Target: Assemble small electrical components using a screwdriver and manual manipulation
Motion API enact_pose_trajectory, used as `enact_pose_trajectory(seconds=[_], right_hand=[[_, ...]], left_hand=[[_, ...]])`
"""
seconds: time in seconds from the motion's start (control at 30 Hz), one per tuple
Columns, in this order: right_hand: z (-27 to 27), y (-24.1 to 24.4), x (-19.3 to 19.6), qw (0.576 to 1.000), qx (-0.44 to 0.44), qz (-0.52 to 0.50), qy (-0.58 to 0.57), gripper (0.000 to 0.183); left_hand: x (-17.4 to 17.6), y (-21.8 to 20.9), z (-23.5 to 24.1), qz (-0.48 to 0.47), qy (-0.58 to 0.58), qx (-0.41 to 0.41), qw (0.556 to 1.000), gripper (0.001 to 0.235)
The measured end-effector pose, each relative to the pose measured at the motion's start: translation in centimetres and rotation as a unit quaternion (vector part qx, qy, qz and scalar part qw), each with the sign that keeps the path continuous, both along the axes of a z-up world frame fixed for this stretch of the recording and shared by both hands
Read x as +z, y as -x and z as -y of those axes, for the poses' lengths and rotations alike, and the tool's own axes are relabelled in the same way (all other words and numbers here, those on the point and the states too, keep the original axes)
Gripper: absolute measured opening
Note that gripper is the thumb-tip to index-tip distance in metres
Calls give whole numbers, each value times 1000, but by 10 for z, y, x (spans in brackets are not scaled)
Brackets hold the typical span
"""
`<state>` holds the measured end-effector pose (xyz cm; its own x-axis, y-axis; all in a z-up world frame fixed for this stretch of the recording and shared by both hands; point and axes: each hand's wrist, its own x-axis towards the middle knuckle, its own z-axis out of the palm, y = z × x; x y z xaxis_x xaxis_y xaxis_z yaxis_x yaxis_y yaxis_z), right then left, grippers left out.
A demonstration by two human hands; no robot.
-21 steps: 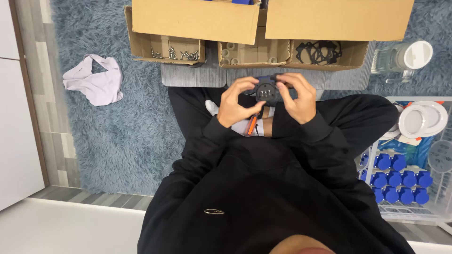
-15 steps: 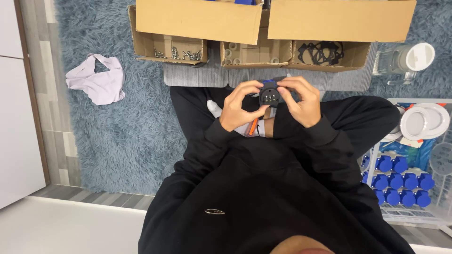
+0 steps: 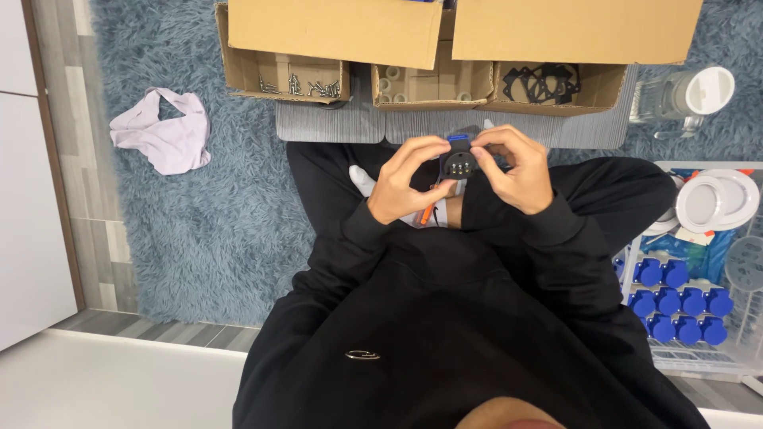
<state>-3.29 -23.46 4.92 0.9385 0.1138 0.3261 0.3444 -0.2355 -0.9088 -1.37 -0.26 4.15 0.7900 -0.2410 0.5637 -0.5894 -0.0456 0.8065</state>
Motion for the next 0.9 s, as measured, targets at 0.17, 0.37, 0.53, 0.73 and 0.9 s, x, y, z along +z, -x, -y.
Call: enact_pose_trajectory(seconds=[0.17, 0.37, 0.53, 0.73, 0.9], right_hand=[[2, 3, 14, 1000, 15, -1, 5, 7], [-5, 1, 36, 999, 27, 22, 41, 6], [-10, -1, 43, 996, 32, 44, 72, 6], [-11, -4, 41, 995, 53, 44, 75, 6], [-15, -3, 27, 998, 65, -8, -7, 9]], left_hand=[[11, 0, -4, -30, 6, -8, 999, 36], [17, -6, -12, -69, 27, -13, 997, 12], [-2, -2, -13, -133, 63, -36, 988, 16], [-24, 5, -14, -190, 98, -41, 976, 17], [-18, 11, -16, -314, 234, -252, 885, 52]])
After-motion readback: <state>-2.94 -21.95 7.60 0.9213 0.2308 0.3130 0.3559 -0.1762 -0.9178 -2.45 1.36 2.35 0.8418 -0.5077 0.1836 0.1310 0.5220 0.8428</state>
